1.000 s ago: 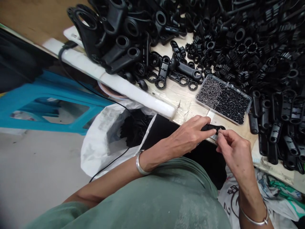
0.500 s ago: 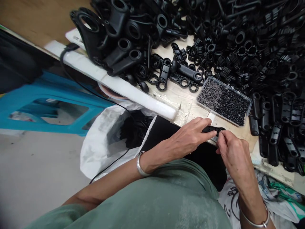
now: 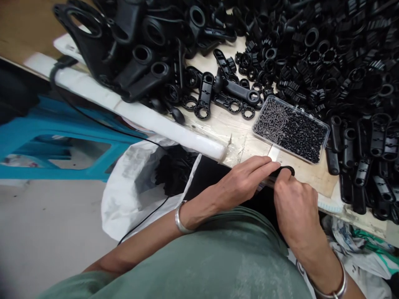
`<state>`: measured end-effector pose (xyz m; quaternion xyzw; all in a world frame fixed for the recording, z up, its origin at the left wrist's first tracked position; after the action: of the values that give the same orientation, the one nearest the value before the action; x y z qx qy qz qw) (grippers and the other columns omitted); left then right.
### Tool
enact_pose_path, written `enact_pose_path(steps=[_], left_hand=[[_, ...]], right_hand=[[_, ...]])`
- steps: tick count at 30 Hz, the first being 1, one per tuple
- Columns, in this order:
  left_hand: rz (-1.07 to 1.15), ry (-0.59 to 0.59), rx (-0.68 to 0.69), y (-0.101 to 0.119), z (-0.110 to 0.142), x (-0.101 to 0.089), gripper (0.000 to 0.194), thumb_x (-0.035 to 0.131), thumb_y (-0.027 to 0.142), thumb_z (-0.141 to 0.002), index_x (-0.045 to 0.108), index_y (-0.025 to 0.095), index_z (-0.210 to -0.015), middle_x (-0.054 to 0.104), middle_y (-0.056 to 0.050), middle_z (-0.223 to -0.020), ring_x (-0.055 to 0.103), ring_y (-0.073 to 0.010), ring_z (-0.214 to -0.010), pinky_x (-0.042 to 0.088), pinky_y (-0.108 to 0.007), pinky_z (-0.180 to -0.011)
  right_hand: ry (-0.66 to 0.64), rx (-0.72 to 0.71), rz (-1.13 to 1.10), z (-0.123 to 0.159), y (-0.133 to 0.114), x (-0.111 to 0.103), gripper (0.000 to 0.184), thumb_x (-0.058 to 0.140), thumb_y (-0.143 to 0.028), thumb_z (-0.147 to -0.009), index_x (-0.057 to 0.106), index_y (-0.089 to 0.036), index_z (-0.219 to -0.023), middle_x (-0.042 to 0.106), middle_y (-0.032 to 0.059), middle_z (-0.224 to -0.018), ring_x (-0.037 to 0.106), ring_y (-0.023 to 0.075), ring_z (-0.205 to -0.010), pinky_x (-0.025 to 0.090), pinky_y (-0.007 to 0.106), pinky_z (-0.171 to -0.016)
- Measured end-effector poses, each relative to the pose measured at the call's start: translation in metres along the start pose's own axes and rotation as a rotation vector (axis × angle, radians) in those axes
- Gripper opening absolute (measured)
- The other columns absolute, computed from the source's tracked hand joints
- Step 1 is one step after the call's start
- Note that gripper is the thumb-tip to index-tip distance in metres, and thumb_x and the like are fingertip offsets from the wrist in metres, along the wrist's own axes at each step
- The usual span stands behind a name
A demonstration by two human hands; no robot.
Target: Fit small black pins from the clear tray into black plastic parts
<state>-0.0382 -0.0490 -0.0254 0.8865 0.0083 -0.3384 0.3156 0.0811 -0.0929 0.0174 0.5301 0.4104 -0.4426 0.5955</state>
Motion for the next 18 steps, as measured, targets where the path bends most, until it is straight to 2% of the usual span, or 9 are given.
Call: enact_pose_path(steps=[2,6,8,12,15,18], left_hand=[[0.03,0.032,-0.006,-0.001,0.0,-0.002,0.029,0.031,0.006,-0.102,0.052,0.01,-0.122,0.065,-0.01,-0.112,0.063,-0.0157,-0.107,0.056,-0.027,-0.096],[0.058,0.101,-0.008,-0.002,0.001,-0.003,0.023,0.044,0.006,-0.099,0.052,0.012,-0.119,0.067,-0.009,-0.111,0.066,-0.0156,-0.104,0.059,-0.027,-0.093],[0.066,0.163,0.001,-0.001,0.002,-0.003,0.022,0.046,0.005,-0.097,0.053,0.013,-0.117,0.068,-0.009,-0.109,0.067,-0.0152,-0.102,0.06,-0.026,-0.091],[0.081,0.299,-0.016,0.003,0.004,-0.004,0.018,0.051,0.005,-0.096,0.055,0.012,-0.112,0.069,-0.007,-0.102,0.068,-0.0142,-0.097,0.061,-0.025,-0.089],[0.087,0.339,-0.016,0.008,0.005,-0.003,0.018,0.054,0.006,-0.095,0.057,0.012,-0.112,0.069,-0.008,-0.103,0.068,-0.014,-0.098,0.061,-0.025,-0.09],[0.088,0.352,-0.008,0.013,0.005,-0.002,0.02,0.055,0.006,-0.095,0.057,0.012,-0.114,0.069,-0.007,-0.104,0.068,-0.0137,-0.099,0.061,-0.025,-0.091]], right_hand=[[-0.032,0.056,-0.189,-0.002,0.008,0.003,0.017,0.046,-0.011,-0.091,0.058,-0.017,-0.081,0.062,0.0064,-0.053,0.062,0.0226,-0.044,0.032,0.029,-0.044],[-0.151,0.199,-0.897,0.002,0.035,0.023,0.03,0.051,-0.04,-0.097,0.062,-0.019,-0.078,0.065,0.001,-0.057,0.062,0.014,-0.047,0.048,0.024,-0.051],[-0.092,0.311,-1.175,0.008,0.044,0.03,0.031,0.059,-0.049,-0.092,0.067,-0.019,-0.088,0.07,0.0017,-0.065,0.064,0.013,-0.049,0.054,0.024,-0.053],[0.138,0.53,-1.515,0.02,0.043,0.037,0.048,0.075,-0.047,-0.08,0.06,-0.019,-0.117,0.074,0.0022,-0.073,0.07,0.0171,-0.058,0.062,0.03,-0.059],[0.164,0.581,-1.743,0.021,0.03,0.039,0.061,0.082,-0.041,-0.074,0.053,-0.023,-0.125,0.076,0.0023,-0.086,0.075,0.0195,-0.071,0.064,0.032,-0.065],[0.203,0.635,-1.928,0.018,0.022,0.041,0.064,0.087,-0.033,-0.067,0.054,-0.024,-0.121,0.075,0.0009,-0.093,0.074,0.0171,-0.076,0.065,0.031,-0.072]])
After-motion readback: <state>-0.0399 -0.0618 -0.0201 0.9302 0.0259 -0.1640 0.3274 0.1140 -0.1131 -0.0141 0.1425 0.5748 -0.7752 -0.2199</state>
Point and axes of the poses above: each hand's wrist, its own z-axis away from the middle knuckle, its own x-axis out of the palm, y = z × x, the point moved 4 cm from there along -z, towards the middle knuckle
